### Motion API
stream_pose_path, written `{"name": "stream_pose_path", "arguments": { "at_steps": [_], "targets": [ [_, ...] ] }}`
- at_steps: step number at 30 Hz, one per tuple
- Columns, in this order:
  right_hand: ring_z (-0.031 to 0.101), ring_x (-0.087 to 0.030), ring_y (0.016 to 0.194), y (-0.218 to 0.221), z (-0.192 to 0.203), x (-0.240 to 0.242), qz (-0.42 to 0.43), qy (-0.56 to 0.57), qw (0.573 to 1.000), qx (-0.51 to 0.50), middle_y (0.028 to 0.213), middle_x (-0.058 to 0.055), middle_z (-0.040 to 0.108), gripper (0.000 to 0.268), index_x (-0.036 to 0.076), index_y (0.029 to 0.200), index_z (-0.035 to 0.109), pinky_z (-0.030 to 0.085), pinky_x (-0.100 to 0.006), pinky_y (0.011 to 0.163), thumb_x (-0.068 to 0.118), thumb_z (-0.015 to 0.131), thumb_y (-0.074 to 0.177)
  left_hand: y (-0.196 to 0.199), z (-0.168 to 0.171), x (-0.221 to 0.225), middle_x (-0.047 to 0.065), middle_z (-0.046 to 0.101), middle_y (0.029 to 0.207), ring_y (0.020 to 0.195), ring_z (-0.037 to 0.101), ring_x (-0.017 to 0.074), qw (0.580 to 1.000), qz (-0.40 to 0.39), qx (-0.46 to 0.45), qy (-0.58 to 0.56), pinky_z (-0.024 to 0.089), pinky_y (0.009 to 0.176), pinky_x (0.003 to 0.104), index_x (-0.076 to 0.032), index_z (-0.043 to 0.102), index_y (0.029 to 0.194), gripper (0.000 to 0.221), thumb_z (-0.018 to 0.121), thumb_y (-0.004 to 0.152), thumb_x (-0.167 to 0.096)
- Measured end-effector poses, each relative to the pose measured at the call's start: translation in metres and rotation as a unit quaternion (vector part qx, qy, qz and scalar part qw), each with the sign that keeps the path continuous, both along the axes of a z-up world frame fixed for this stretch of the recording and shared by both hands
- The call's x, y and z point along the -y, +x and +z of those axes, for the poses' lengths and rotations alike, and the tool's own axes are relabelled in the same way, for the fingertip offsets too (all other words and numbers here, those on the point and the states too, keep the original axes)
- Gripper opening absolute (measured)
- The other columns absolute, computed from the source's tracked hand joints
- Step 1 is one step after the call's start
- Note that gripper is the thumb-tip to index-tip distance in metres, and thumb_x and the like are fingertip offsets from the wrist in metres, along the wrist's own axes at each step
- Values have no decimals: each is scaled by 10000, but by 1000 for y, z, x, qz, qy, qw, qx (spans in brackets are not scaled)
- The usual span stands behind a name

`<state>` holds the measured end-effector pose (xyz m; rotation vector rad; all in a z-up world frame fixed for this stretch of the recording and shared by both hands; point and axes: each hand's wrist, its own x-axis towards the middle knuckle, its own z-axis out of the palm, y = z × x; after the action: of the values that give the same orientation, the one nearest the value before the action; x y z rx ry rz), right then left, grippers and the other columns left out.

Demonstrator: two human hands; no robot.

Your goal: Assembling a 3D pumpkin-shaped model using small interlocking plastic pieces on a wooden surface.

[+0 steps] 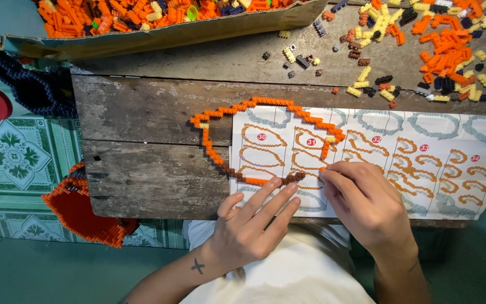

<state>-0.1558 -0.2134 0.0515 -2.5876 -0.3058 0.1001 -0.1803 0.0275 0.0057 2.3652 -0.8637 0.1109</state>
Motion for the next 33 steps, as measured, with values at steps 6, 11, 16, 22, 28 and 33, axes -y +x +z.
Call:
{"name": "stream_pose_path", "arguments": {
  "at_steps": [6, 11, 16, 22, 28, 33],
  "targets": [
    [756, -280, 932, -1, -4, -2, -14, 45, 999, 23, 1127, -181, 811, 247, -91, 1016, 808, 614, -365, 812, -160, 884, 792, -5, 1, 4, 55, 786, 1552, 1487, 696, 206, 1000, 0, -5, 14, 138, 1284, 486, -123, 855, 1388, 359, 838, 1040, -207],
    [759, -268, 890, 2, -7, -6, -16, 91, 995, 31, 1122, -192, 818, 234, -90, 1020, 801, 621, -341, 770, -163, 870, 809, -8, -11, 8, 89, 766, 1570, 1478, 689, 221, 1000, 1, -12, 9, 181, 1248, 485, -116, 878, 1371, 379, 866, 1005, -215],
    [740, -267, 879, 6, -9, -10, -3, 114, 993, 29, 1127, -193, 812, 251, -89, 1033, 793, 601, -339, 759, -162, 856, 801, -6, -8, 8, 106, 749, 1582, 1474, 688, 225, 1000, -3, -14, 17, 217, 1222, 480, -99, 864, 1380, 402, 857, 993, -208],
    [743, -261, 876, 8, -12, -11, 14, 113, 993, 22, 1106, -177, 819, 255, -74, 1023, 805, 604, -336, 757, -148, 869, 787, -6, -8, 8, 90, 751, 1581, 1466, 695, 220, 1000, 2, -17, 13, 211, 1225, 476, -109, 876, 1369, 390, 865, 990, -197],
    [745, -247, 875, 9, -10, -11, 22, 91, 995, 14, 1117, -177, 818, 274, -59, 1039, 819, 603, -329, 735, -125, 882, 781, -6, -8, 8, 88, 746, 1590, 1470, 691, 219, 1000, -1, -19, 18, 209, 1225, 486, -110, 871, 1383, 403, 867, 991, -202],
    [744, -262, 880, 12, -3, -13, 35, 84, 996, 18, 1132, -170, 812, 249, -67, 1046, 806, 595, -348, 741, -112, 859, 807, -6, -7, 9, 105, 734, 1598, 1480, 681, 236, 1000, -2, -26, 8, 215, 1222, 492, -95, 872, 1365, 393, 866, 985, -192]
  ]
}}
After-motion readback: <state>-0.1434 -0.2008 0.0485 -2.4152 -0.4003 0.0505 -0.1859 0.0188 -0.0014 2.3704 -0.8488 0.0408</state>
